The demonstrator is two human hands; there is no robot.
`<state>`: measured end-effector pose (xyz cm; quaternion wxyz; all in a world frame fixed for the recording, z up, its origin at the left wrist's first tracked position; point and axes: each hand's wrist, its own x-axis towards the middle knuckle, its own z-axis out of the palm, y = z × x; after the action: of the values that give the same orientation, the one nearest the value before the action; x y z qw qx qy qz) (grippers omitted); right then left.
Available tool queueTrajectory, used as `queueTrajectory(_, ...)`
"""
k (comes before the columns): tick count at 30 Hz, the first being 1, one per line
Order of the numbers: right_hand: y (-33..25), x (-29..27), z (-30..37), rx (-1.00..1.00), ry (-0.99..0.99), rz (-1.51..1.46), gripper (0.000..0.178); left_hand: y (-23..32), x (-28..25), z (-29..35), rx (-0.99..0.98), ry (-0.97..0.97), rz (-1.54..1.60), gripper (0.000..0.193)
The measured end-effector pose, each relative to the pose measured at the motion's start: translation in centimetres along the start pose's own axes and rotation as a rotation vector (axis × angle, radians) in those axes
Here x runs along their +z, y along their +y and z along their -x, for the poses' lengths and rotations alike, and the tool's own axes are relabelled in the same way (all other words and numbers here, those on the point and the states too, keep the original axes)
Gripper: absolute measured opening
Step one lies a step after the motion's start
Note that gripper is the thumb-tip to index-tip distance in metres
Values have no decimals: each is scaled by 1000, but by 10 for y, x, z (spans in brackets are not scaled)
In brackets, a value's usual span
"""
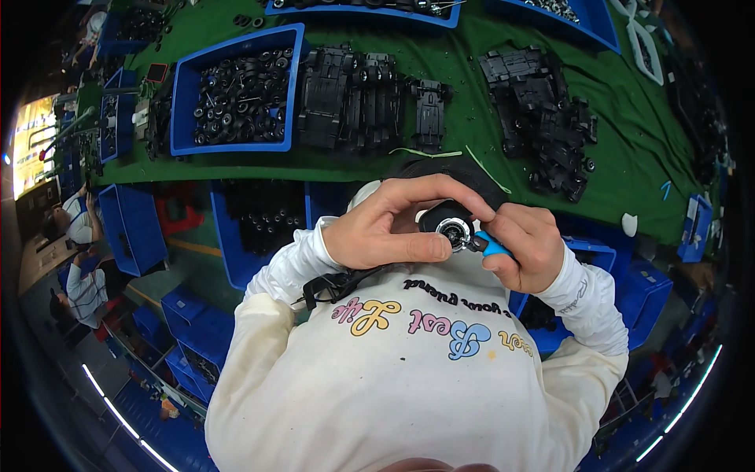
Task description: The person assembles toy car frames by attaching wheels onto chassis bases and trimming components with pliers.
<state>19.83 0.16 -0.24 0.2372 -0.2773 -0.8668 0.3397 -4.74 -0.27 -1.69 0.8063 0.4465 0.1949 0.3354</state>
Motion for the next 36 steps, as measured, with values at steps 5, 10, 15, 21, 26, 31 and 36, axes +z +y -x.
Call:
queueTrajectory(5, -10, 1, 4, 85, -44, -139, 37, 3, 4, 2, -21, 10, -14, 45)
queueTrajectory(10, -20, -4, -1, 239, -90, -447, 25, 2, 7, 2, -26, 35, -7, 51)
queueTrajectory(15, -21, -10, -5, 322, -183, -628, 30, -1, 2, 2, 18, -10, -28, 46)
queueTrajectory(21, -19, -16, -11, 599, -448, -989, 47, -1, 0, 3, 31, -21, -8, 48)
queueTrajectory(26, -14, -11, -9, 588, -502, -1141, 57, 3, 3, 3, -46, 5, 42, 57)
queueTrajectory(31, -14, -6, -4, 818, -614, -1637, 68, 2, 2, 2, -12, 6, -1, 58)
queueTrajectory(36, -4, 4, 3, 879, -632, -1908, 73, 0, 0, -4, -4, 13, 6, 57)
